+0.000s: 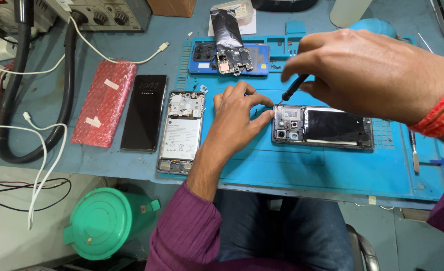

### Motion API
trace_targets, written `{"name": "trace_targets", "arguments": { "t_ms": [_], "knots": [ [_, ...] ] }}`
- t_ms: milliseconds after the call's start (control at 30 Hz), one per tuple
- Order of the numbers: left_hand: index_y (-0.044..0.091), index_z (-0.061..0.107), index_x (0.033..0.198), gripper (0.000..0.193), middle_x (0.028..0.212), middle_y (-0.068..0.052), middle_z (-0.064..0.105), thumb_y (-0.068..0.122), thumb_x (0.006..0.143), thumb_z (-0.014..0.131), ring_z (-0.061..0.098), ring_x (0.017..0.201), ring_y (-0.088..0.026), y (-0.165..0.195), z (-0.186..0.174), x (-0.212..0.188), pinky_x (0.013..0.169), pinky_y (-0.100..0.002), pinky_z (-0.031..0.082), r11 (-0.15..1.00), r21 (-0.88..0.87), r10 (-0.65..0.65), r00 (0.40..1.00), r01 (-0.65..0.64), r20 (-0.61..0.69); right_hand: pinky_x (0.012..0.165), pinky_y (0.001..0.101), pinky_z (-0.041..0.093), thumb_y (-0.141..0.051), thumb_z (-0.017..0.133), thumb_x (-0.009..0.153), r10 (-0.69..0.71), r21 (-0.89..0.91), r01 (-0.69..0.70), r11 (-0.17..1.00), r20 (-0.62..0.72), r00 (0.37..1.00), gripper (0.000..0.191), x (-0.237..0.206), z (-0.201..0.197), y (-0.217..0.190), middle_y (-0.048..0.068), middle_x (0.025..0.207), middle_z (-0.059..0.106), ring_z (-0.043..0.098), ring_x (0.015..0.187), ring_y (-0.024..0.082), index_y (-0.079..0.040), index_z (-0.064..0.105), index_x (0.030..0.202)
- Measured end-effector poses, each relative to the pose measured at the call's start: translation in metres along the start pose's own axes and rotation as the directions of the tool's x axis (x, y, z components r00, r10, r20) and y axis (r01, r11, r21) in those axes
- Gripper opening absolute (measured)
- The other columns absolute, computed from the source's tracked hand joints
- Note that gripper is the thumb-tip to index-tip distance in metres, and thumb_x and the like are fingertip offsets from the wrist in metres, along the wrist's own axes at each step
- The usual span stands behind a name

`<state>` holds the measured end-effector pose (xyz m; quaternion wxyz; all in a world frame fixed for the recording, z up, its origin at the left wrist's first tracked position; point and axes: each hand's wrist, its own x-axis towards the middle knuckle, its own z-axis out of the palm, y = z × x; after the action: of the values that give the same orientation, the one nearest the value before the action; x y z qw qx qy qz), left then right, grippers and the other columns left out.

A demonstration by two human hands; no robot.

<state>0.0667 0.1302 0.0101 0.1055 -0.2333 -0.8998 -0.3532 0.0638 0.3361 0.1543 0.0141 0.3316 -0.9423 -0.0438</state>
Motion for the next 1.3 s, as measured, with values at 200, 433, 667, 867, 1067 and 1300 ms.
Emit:
{"name": "trace_targets", "arguments": {
  "t_ms": [200,433,667,867,1067,1300],
  "knots": [
    [0.017,0.082,0.101,0.022,0.105,-0.005,0.061,0.031,0.084,0.077,0.055,0.108,-0.024,0.000,0.000,0.000,0.094,-0.041,0.034,1.000,0.000,-0.011,1.000,0.011,0.004,0.073,0.0414,0.059,-0.032,0.069,0.097,0.155,-0.116,-0.139,0.983,0.134,0.979,0.018,0.002,-0.006,-0.003,0.007,0.090,0.075,0.073,0.082,0.029,-0.017,0.075,0.104],
    [0.017,0.082,0.100,0.022,0.105,-0.005,0.062,0.031,0.084,0.077,0.055,0.109,-0.024,0.001,0.000,0.000,0.095,-0.042,0.034,1.000,0.003,-0.007,1.000,0.007,0.004,0.071,0.0420,0.059,-0.025,0.072,0.090,0.076,-0.098,-0.071,0.993,0.048,0.996,0.017,0.000,-0.005,-0.003,0.006,0.097,0.073,0.072,0.082,0.029,-0.015,0.075,0.103],
    [0.017,0.080,0.103,0.023,0.104,-0.004,0.063,0.031,0.084,0.078,0.056,0.109,-0.023,0.004,-0.002,0.000,0.095,-0.041,0.034,1.000,-0.012,-0.018,1.000,0.018,0.002,0.072,0.0424,0.059,-0.024,0.072,0.091,0.069,-0.078,-0.066,0.995,0.032,0.997,0.016,-0.002,-0.008,-0.002,0.005,0.097,0.072,0.072,0.082,0.029,-0.015,0.075,0.103],
    [0.017,0.079,0.104,0.024,0.101,-0.004,0.062,0.030,0.084,0.079,0.057,0.106,-0.022,0.004,-0.003,0.001,0.093,-0.041,0.035,0.998,-0.068,-0.008,1.000,0.009,0.012,0.072,0.0399,0.059,-0.022,0.071,0.091,0.102,-0.009,-0.102,0.995,0.050,0.994,0.018,-0.005,-0.013,0.000,0.005,0.097,0.073,0.073,0.079,0.027,-0.018,0.077,0.108],
    [0.015,0.080,0.091,0.012,0.104,-0.004,0.062,0.025,0.085,0.079,0.058,0.108,-0.023,0.001,-0.004,0.001,0.093,-0.040,0.036,0.997,-0.072,0.035,0.999,-0.037,-0.039,0.068,0.0417,0.057,-0.017,0.073,0.088,-0.018,0.141,0.033,0.989,-0.107,0.994,0.017,-0.009,-0.010,0.005,0.009,0.092,0.073,0.071,0.076,0.031,-0.012,0.076,0.104],
    [0.015,0.081,0.090,0.012,0.101,-0.004,0.063,0.026,0.084,0.079,0.058,0.107,-0.024,-0.005,-0.006,-0.001,0.094,-0.042,0.037,1.000,-0.017,-0.004,0.997,0.003,-0.077,0.068,0.0384,0.057,-0.027,0.074,0.090,0.093,0.050,-0.089,0.995,-0.068,0.993,0.016,-0.025,-0.007,0.012,0.005,0.084,0.069,0.071,0.075,0.026,-0.018,0.081,0.103]
  ]
}}
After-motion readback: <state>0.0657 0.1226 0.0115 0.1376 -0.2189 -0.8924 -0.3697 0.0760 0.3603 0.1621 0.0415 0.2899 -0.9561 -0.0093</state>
